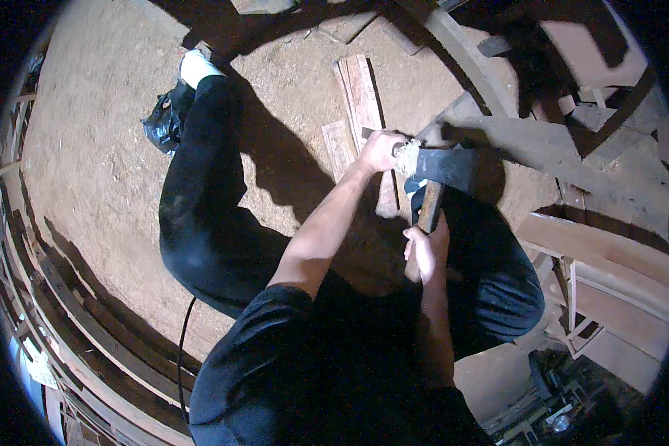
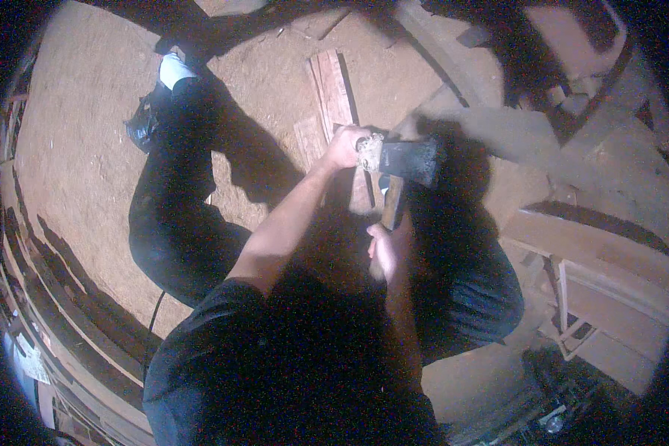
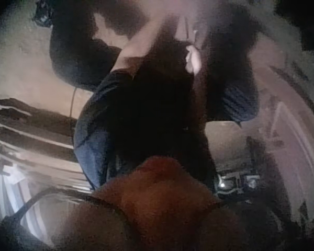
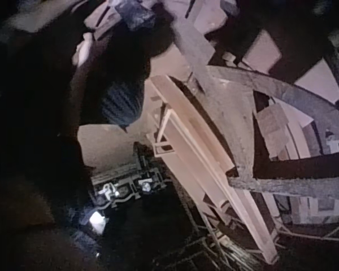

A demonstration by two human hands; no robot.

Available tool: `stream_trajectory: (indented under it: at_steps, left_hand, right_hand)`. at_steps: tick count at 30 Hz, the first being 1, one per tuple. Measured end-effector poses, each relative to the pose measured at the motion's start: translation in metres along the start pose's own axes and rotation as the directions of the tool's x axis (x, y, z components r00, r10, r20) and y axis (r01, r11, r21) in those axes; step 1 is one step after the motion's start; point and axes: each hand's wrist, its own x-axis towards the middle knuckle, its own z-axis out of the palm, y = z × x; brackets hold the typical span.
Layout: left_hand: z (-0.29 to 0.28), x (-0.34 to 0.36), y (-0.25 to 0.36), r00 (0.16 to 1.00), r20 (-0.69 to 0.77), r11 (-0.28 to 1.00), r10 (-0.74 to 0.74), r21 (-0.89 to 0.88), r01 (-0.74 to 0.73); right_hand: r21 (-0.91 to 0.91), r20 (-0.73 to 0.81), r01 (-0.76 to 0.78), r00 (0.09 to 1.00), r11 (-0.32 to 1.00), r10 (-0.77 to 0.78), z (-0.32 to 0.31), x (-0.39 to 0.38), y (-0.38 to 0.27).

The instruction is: The person sits on the floor and uses a small axe to carve a piece of wood held between their legs. They repeatedly strike the wood to remove chips and shape it.

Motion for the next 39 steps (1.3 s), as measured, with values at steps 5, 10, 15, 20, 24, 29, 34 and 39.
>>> stream_trajectory:
  at_steps: [5,10,15,20,24,29,34,39]
  left_hand:
    - [0.006,-0.005,0.016,0.998,-0.026,0.997,0.049,-0.052,-0.05]
    - [0.018,-0.013,0.023,0.999,-0.049,0.999,0.017,-0.045,-0.019]
    - [0.018,-0.019,0.032,0.996,-0.091,0.993,-0.028,-0.121,0.016]
    - [0.018,-0.011,0.031,0.992,-0.106,0.995,0.066,-0.061,-0.073]
    - [0.022,-0.01,0.017,0.99,-0.141,0.982,0.0,-0.189,-0.026]
    - [0.022,-0.008,0.024,0.999,-0.037,0.997,0.028,-0.07,-0.03]
    - [0.033,-0.005,0.024,0.996,-0.092,0.985,0.022,-0.169,-0.037]
    - [0.043,-0.005,0.007,0.989,-0.124,0.978,0.076,-0.186,-0.098]
  right_hand:
    - [0.1,0.044,-0.068,0.997,0.993,0.063,-0.03,-0.008,0.024]
    - [0.132,0.079,-0.026,0.997,0.991,0.016,-0.041,-0.025,0.034]
    - [0.016,0.076,0.034,0.996,0.999,-0.035,-0.045,-0.025,0.053]
    - [-0.022,0.113,0.09,0.99,0.996,-0.087,-0.039,-0.031,0.046]
    - [-0.096,0.118,0.142,0.984,0.985,-0.131,-0.039,-0.029,0.049]
    - [-0.098,0.087,0.058,0.995,0.994,-0.049,-0.038,-0.032,0.039]
    - [-0.04,0.09,0.042,0.995,0.998,-0.038,-0.042,-0.034,0.043]
    - [-0.017,0.092,0.054,0.994,0.998,-0.053,-0.048,-0.031,0.043]
